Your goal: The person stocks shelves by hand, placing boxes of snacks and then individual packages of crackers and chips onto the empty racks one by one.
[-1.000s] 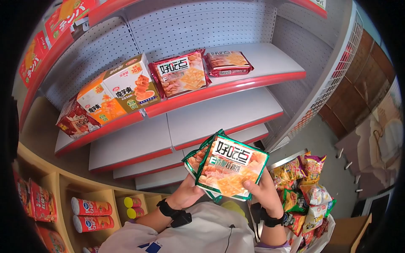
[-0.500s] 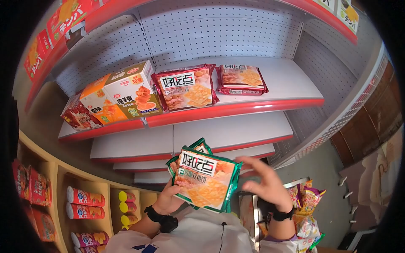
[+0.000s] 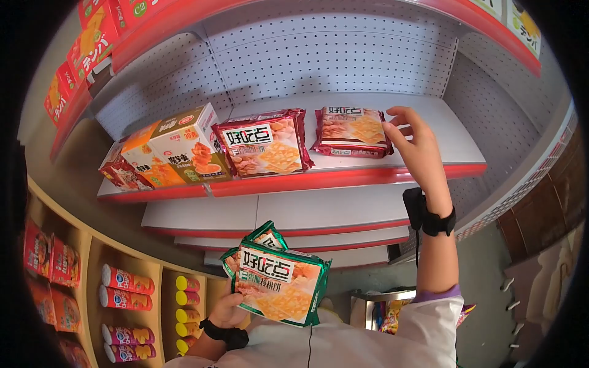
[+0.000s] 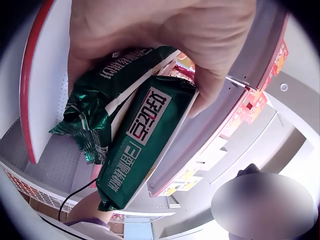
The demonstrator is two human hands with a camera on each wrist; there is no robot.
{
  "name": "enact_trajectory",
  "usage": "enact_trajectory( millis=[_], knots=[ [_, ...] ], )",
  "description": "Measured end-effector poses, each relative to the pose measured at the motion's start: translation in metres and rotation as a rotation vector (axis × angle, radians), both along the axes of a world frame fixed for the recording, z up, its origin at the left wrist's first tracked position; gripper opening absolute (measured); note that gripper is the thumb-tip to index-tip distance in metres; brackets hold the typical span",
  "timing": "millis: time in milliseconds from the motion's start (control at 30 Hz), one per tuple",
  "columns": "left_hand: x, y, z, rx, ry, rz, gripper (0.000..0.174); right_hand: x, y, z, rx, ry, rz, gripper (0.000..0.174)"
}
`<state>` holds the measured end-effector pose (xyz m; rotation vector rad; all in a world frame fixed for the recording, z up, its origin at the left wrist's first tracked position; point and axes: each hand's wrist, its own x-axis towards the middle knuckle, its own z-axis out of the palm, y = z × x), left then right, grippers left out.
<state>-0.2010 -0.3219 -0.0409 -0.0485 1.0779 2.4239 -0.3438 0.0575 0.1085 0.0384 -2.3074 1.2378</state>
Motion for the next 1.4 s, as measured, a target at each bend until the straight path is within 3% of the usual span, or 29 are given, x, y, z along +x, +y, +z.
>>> enact_trajectory(
  millis=[100, 233, 300, 467, 533, 567, 633, 733, 800, 933, 1000, 1067, 1133, 1333, 1400],
  knots=[
    [-0.001, 0.001, 0.003, 0.005, 0.012, 0.002, 0.087, -0.021, 0.008, -0.008, 0.229, -0.057, -0.040, 0.043],
    [0.000, 0.001, 0.004, 0.002, 0.004, 0.016, 0.087, -0.037, 0.014, -0.018, 0.282, -0.100, -0.007, 0.051],
    [0.001, -0.001, 0.003, 0.004, 0.004, 0.023, 0.087, -0.044, 0.021, -0.021, 0.533, 0.087, -0.032, 0.058],
    [0.005, -0.012, -0.003, -0.002, -0.006, 0.035, 0.086, -0.061, 0.018, -0.010, 0.303, -0.264, -0.013, 0.058],
    [0.007, -0.011, -0.001, 0.021, 0.005, 0.063, 0.085, -0.069, 0.019, -0.016, 0.537, -0.155, -0.108, 0.052],
    [0.006, -0.008, 0.000, 0.021, 0.002, 0.064, 0.085, -0.066, 0.021, -0.015, 0.536, -0.158, -0.105, 0.052],
    [0.003, 0.003, 0.004, 0.030, 0.045, 0.119, 0.083, -0.039, 0.007, 0.011, 0.469, 0.151, -0.095, 0.044],
    [0.000, -0.001, -0.003, 0.016, 0.017, 0.104, 0.080, 0.007, -0.040, 0.021, 0.049, -0.117, 0.228, 0.031],
    [-0.007, 0.006, 0.010, 0.032, 0.032, 0.090, 0.080, 0.021, -0.048, 0.018, 0.105, -0.103, 0.400, 0.028],
    [-0.020, 0.021, 0.016, 0.084, 0.084, 0.040, 0.081, 0.049, -0.044, 0.016, 0.066, -0.200, 0.335, 0.030],
    [-0.022, 0.021, 0.009, 0.135, 0.084, 0.024, 0.080, 0.071, -0.049, 0.020, -0.094, -0.358, 0.487, 0.033],
    [-0.020, 0.018, 0.008, 0.182, 0.081, 0.017, 0.081, 0.079, -0.067, 0.011, -0.006, -0.317, 0.680, 0.044],
    [-0.024, 0.023, 0.009, 0.191, 0.033, -0.014, 0.081, 0.088, -0.071, 0.006, 0.177, -0.410, 0.684, 0.054],
    [-0.016, 0.030, 0.007, 0.069, 0.036, -0.033, 0.084, 0.097, -0.068, -0.012, 0.191, -0.465, 0.709, 0.064],
    [-0.016, 0.030, 0.005, 0.155, 0.013, -0.034, 0.079, 0.095, -0.075, -0.026, 0.283, -0.304, 0.762, 0.072]
  ],
)
